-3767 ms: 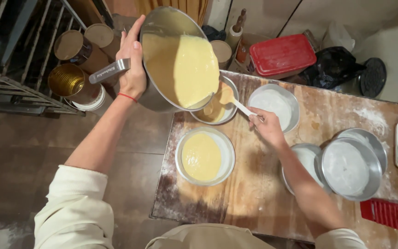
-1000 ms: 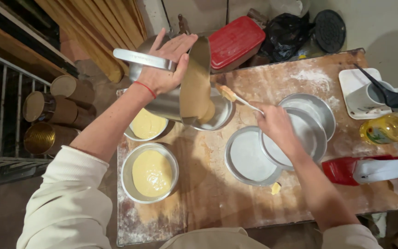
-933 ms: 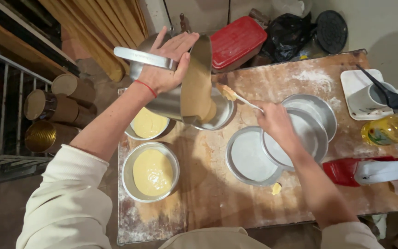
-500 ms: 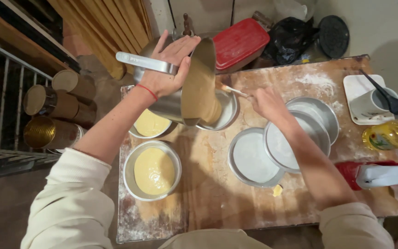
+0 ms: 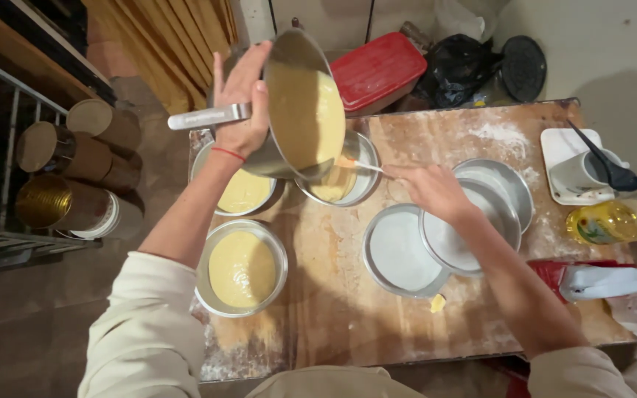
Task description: Pouring batter into multiple cake pans and weighing them on a scale.
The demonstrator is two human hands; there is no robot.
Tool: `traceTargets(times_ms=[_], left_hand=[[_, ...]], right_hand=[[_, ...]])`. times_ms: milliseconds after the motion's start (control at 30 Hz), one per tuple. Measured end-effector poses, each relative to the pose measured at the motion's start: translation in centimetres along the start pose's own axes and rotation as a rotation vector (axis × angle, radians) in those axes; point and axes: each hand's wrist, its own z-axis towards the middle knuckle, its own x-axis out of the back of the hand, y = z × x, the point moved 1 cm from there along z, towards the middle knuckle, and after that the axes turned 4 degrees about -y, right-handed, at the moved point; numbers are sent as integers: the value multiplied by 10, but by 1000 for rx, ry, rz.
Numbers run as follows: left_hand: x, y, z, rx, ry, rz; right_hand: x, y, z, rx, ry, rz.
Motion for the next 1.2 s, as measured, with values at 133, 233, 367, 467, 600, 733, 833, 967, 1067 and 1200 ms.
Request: traceTargets(times_ms=[133, 233, 367, 467, 600, 733, 833, 967, 1067, 1200], left_hand=[[3, -22, -13, 89, 145, -68], [15, -27, -25, 162, 242, -180], [39, -19, -38, 192, 284, -307], [54, -15, -46, 190, 293, -353], [66, -10, -57, 203, 330, -483], [69, -9, -67, 217, 336, -692], [72, -9, -73, 204, 344, -720], [75, -10, -83, 187, 369, -540], [81, -4, -88, 189, 373, -427], [83, -4, -97, 211, 387, -499]], right_hand=[[-11, 12, -9, 11, 30, 99], [-36, 32, -13, -179, -40, 210], [-89, 68, -18, -277, -17, 595], [-113, 75, -22, -368, 9, 906], [-112, 58, -28, -438, 86, 1092], [-90, 43, -33, -473, 140, 1147], [-64, 37, -37, -492, 188, 1226], [-17, 23, -38, -477, 233, 1261], [30, -12, -37, -444, 256, 1220], [63, -53, -31, -322, 221, 1155]])
